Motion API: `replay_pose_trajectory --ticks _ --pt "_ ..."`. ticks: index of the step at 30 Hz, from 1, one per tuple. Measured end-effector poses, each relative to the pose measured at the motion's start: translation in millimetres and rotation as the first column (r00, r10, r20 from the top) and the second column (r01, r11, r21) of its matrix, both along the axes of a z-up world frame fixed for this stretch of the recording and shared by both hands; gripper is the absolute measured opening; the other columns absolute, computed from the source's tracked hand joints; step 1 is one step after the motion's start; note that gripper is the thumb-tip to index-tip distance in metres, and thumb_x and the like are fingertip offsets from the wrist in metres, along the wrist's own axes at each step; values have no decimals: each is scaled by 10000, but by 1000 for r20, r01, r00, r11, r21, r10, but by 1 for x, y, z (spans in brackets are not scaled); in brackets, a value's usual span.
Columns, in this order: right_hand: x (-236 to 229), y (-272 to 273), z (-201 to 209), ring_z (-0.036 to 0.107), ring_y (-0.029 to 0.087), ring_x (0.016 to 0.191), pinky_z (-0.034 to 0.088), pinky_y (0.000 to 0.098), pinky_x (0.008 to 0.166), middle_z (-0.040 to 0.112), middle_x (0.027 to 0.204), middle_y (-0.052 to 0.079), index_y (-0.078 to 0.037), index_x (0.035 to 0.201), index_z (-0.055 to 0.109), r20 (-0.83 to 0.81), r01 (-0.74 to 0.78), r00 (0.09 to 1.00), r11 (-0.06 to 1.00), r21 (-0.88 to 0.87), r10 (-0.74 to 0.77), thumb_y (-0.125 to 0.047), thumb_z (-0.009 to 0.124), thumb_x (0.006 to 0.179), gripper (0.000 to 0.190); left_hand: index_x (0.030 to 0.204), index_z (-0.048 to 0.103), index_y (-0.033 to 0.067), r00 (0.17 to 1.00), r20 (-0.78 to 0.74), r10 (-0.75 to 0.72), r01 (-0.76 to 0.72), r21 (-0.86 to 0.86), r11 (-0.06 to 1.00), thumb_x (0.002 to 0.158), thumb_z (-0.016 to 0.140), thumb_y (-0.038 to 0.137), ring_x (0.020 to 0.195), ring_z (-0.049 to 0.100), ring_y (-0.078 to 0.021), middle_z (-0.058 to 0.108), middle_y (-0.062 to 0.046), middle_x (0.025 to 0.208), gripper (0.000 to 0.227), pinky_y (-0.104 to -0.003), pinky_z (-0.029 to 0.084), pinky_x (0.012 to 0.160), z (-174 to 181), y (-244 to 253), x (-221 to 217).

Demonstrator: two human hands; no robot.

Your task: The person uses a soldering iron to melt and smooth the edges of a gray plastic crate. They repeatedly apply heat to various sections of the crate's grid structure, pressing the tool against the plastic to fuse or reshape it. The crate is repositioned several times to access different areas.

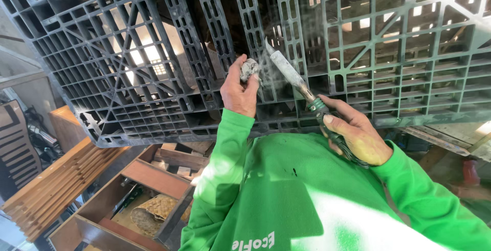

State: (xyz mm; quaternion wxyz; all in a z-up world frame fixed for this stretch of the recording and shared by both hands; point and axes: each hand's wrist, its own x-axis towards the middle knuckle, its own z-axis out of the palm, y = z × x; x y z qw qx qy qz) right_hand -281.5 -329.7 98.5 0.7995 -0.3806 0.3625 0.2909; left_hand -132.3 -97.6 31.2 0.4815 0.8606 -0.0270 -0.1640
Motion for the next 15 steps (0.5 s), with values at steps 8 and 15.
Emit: replay_pose_trajectory --ticks 8,15 --pt "12 1 5 496 136 484 371 265 372 540 784 68 -139 1547 441 -47 -47 998 999 25 48 -273 527 973 596 1372 590 67 982 154 -109 92 114 989 908 676 -7 1009 682 -274 663 -120 1162 478 -358 583 836 0 -2 -5" --pt "12 5 5 500 140 473 361 265 344 552 793 77 -146 1535 442 -58 -6 998 999 43 9 -274 524 968 587 1370 583 67 979 165 -120 102 108 989 905 668 -3 1026 663 -307 650 -136 1169 478 -391 571 890 7 -3 -3"
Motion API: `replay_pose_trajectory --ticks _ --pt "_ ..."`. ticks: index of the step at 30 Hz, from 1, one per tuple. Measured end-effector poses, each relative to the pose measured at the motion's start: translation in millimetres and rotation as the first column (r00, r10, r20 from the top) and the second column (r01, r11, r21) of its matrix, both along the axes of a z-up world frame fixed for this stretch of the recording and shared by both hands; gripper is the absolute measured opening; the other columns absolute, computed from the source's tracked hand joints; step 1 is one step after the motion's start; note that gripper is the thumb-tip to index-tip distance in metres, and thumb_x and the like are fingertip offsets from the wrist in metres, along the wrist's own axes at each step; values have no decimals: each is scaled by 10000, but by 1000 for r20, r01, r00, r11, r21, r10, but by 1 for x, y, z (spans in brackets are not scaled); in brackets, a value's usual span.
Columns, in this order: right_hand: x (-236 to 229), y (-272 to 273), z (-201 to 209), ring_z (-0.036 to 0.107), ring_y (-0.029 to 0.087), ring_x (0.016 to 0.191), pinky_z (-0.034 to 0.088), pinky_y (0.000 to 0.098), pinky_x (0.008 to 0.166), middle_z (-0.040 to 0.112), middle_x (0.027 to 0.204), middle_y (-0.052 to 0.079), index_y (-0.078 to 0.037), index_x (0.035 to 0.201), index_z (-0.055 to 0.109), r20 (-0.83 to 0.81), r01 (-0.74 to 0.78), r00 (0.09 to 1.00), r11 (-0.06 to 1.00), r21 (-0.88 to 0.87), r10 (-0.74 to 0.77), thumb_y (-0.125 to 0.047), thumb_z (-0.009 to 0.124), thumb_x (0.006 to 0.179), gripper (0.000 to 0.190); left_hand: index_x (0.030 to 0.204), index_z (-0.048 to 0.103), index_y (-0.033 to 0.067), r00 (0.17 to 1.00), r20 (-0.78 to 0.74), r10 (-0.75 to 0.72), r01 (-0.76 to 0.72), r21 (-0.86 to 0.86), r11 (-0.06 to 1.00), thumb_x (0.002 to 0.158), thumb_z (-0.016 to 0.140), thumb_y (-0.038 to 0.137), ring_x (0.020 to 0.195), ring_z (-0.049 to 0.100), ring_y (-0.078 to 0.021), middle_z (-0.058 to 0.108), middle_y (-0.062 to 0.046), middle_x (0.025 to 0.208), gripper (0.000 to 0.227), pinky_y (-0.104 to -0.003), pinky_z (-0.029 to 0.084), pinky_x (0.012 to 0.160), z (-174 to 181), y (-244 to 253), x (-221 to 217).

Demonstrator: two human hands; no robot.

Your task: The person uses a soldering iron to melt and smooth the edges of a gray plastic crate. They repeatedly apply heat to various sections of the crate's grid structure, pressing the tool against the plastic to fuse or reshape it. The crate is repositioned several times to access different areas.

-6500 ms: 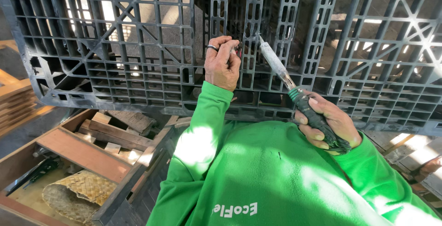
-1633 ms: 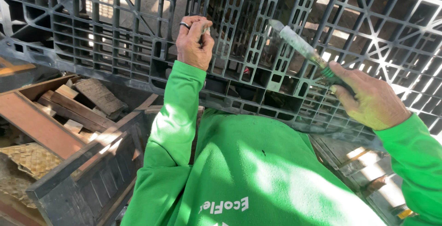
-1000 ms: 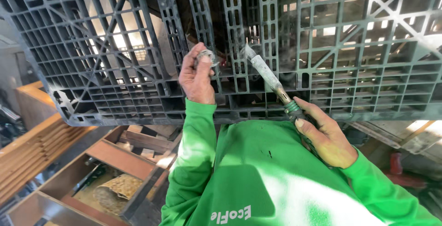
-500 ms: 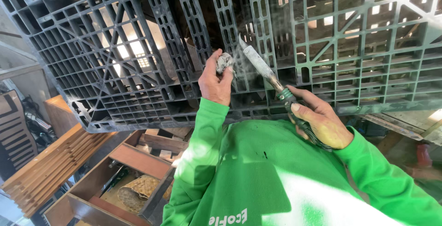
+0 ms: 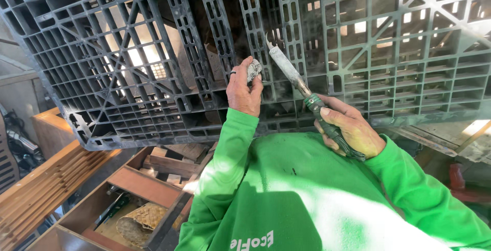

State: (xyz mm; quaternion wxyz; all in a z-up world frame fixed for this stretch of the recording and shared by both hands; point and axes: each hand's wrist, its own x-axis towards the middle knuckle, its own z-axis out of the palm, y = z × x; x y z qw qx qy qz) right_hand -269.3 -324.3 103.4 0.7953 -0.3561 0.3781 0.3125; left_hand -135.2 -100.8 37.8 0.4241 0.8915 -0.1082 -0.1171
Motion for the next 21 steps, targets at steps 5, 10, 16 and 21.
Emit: replay_pose_trajectory --ticks 5,10,16,21 --pt "-7 4 4 505 131 491 369 257 358 560 811 84 -130 1529 461 -2 17 1000 1000 -20 -17 -262 526 982 566 1364 585 70 1000 -10 13 -13 -23 1000 924 663 1 999 667 -307 641 -136 1159 452 -385 576 820 9 0 0" --pt "-8 8 10 499 132 479 358 255 348 566 810 87 -132 1526 466 21 -4 1000 999 -53 5 -260 523 983 561 1354 587 72 1000 20 16 -15 -56 998 922 669 0 985 674 -294 637 -129 1157 445 -375 583 796 11 0 3" --pt "-3 11 13 506 142 478 374 267 342 569 818 86 -144 1540 443 10 -14 1000 999 -49 15 -268 509 990 568 1380 581 74 999 -20 40 -42 -90 995 933 677 7 1028 675 -287 623 -129 1222 461 -352 599 819 4 3 -2" --pt "1 9 14 503 144 473 379 274 335 565 818 84 -149 1552 423 -16 -52 999 998 -46 51 -293 493 992 582 1419 538 46 991 129 -14 25 -84 996 901 728 33 1118 649 -331 590 -165 1294 553 -395 564 957 -2 8 -6"
